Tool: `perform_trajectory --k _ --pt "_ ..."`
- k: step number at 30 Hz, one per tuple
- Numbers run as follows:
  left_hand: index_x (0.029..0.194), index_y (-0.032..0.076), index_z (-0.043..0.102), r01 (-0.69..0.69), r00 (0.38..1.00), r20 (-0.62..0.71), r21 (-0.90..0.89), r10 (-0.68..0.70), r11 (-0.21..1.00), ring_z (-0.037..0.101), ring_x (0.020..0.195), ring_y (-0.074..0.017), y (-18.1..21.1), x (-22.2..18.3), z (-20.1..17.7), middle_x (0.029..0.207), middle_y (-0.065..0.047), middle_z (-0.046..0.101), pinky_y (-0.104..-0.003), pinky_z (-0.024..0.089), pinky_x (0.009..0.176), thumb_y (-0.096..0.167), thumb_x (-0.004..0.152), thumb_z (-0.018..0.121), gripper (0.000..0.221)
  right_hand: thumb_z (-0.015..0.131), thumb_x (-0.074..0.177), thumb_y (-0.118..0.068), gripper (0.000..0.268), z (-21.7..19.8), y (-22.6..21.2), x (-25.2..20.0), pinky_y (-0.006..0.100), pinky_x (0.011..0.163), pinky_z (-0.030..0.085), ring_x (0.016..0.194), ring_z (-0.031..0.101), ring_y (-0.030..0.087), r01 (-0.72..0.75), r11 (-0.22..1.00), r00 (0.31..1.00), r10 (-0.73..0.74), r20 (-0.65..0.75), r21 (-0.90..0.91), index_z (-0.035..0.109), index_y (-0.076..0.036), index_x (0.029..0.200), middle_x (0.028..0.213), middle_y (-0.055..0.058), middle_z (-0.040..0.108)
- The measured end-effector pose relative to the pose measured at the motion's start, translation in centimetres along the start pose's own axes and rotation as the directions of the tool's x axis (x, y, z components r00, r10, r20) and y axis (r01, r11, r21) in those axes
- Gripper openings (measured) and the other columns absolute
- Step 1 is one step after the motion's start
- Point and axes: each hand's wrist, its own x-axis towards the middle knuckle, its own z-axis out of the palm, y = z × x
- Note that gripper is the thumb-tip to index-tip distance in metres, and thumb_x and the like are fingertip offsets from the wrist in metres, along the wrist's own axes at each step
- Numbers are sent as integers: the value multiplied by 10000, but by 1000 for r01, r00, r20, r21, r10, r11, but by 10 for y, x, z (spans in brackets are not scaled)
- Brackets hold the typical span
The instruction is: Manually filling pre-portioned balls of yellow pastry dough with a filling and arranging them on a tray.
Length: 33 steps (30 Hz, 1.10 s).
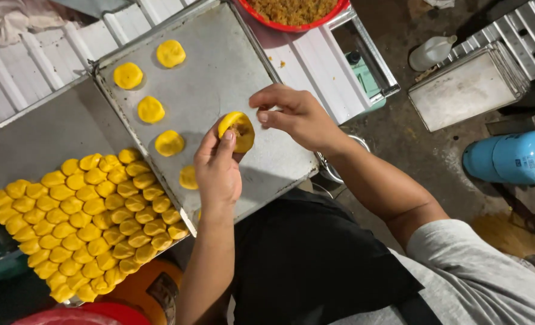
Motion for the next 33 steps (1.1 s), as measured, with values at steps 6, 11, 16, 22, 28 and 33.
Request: perform_trajectory --k 6,11,16,22,28,33 --pt "1354 -3 616 31 999 30 -55 -29 998 703 1109 -322 -14 3 -20 1215 -226 683 -532 628 914 87 1004 661 364 718 879 126 246 2 26 -9 392 757 672 875 740 279 -161 866 958 253 -138 473 678 142 1121 979 225 719" --pt "1343 -8 609 43 999 -4 -68 -44 997 714 1066 -319 -6 -4 -19 1186 -204 675 -534 645 877 84 968 707 399 786 896 -31 349 18 -7 -12 387 883 609 1061 680 256 -155 988 987 156 -44 13 698 33 1227 1126 182 698" --pt "1373 -27 526 50 989 145 -49 -42 998 694 1086 -330 2 -11 -28 1235 -269 642 -528 618 934 15 1000 635 390 865 841 -129 399 26 13 -12 356 770 594 885 674 222 -225 972 974 225 4 -63 698 45 1159 971 151 686" --pt "1558 -43 322 169 938 325 -136 -117 976 490 1388 -349 15 -27 -32 1519 -265 445 -488 446 1165 -97 881 543 715 915 776 -123 226 29 37 -13 323 780 538 821 683 194 -72 961 997 75 2 -268 787 -90 960 869 68 699" --pt "1607 -40 229 79 925 380 -148 -17 986 422 1448 -339 18 -33 -43 1562 -241 400 -461 426 1179 -202 823 545 861 849 872 -94 663 7 6 -20 360 921 580 1095 647 252 62 993 962 -32 270 -104 538 28 1445 1377 198 571" --pt "1540 -74 376 -127 885 454 21 104 992 532 1319 -287 1 -30 -62 1449 -249 531 -445 547 1059 -116 910 663 693 926 793 -114 582 30 6 -24 344 801 611 905 684 216 153 987 969 -140 206 -49 666 47 1288 1122 165 650"
